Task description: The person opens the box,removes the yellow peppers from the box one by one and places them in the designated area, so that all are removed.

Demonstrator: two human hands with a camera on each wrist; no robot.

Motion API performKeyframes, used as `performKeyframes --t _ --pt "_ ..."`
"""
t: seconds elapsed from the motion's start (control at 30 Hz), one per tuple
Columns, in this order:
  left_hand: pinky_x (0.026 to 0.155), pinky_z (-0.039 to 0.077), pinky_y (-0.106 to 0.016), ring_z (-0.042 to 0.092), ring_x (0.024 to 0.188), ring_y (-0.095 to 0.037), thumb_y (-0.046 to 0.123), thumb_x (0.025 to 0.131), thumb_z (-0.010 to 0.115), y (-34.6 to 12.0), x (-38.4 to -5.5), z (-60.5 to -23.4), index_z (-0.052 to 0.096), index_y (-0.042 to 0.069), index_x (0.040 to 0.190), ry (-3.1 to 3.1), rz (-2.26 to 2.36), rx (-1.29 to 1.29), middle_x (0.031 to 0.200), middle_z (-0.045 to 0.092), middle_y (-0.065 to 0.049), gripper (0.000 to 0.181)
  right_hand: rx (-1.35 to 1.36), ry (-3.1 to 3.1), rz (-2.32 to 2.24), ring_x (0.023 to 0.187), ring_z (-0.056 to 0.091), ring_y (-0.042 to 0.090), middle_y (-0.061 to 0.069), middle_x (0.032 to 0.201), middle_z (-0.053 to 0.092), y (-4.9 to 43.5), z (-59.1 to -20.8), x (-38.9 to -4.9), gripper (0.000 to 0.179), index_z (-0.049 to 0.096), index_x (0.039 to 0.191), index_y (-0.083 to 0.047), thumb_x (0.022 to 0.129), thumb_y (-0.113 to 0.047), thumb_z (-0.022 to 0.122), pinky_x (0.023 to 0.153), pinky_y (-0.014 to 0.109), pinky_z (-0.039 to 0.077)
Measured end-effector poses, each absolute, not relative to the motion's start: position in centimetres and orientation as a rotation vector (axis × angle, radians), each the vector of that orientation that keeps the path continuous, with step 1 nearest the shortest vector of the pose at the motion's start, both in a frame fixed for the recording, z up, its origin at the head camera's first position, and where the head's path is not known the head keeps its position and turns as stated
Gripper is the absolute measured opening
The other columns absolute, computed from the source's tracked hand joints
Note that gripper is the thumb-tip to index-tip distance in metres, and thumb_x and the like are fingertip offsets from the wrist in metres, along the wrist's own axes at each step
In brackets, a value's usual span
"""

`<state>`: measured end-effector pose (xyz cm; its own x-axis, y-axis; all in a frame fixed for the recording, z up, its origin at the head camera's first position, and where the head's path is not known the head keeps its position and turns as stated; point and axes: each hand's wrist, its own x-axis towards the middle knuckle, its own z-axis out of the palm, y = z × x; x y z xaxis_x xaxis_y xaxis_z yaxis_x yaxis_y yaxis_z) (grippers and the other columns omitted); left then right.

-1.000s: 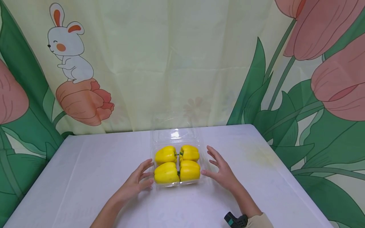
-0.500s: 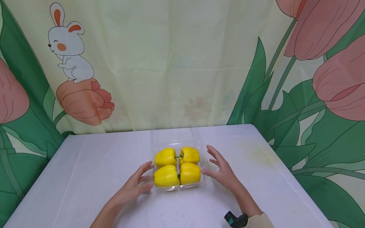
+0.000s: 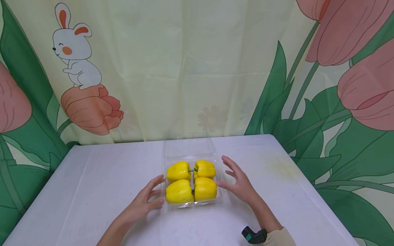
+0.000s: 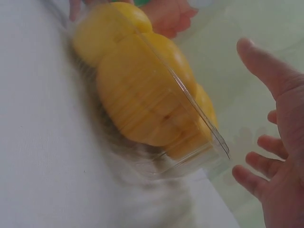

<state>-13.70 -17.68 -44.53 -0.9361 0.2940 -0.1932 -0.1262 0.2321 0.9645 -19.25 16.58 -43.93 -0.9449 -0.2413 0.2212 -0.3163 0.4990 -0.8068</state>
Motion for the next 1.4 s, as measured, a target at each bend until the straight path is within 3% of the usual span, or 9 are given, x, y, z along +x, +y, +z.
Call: performKeyframes --t 0.13,0.57,1.4 --pt "0.103 0.047 -0.05 0.038 0.139 -0.036 0.022 0.088 0.067 -17.6 -14.0 -44.5 0.026 0.027 0.151 2.208 1.763 0.166 0.158 0.028 -0.007 0.075 0.533 -2.634 1.443 0.142 0.036 0.03 0.004 0.156 0.035 16.7 -43.9 -19.4 0.078 0.037 0.147 -0.025 0.08 -0.022 0.078 0.105 0.05 0.044" --pt "0.108 0.037 -0.06 0.04 0.138 -0.029 0.015 0.089 0.065 -17.0 -15.1 -44.6 0.029 0.03 0.15 2.27 1.793 0.074 0.157 0.031 -0.001 0.072 0.542 -2.622 1.474 0.139 0.04 0.029 0.003 0.15 0.044 16.1 -43.7 -19.5 0.071 0.043 0.143 -0.024 0.081 -0.021 0.077 0.105 0.052 0.043" --pt "0.099 0.051 -0.043 0.037 0.14 -0.034 0.017 0.091 0.064 -16.6 -16.7 -44.8 0.022 0.026 0.153 2.266 1.834 0.048 0.158 0.028 -0.005 0.075 0.615 -2.611 1.427 0.136 0.045 0.026 0.002 0.145 0.05 15.7 -42.9 -20.3 0.064 0.05 0.137 -0.024 0.08 -0.026 0.078 0.104 0.049 0.045"
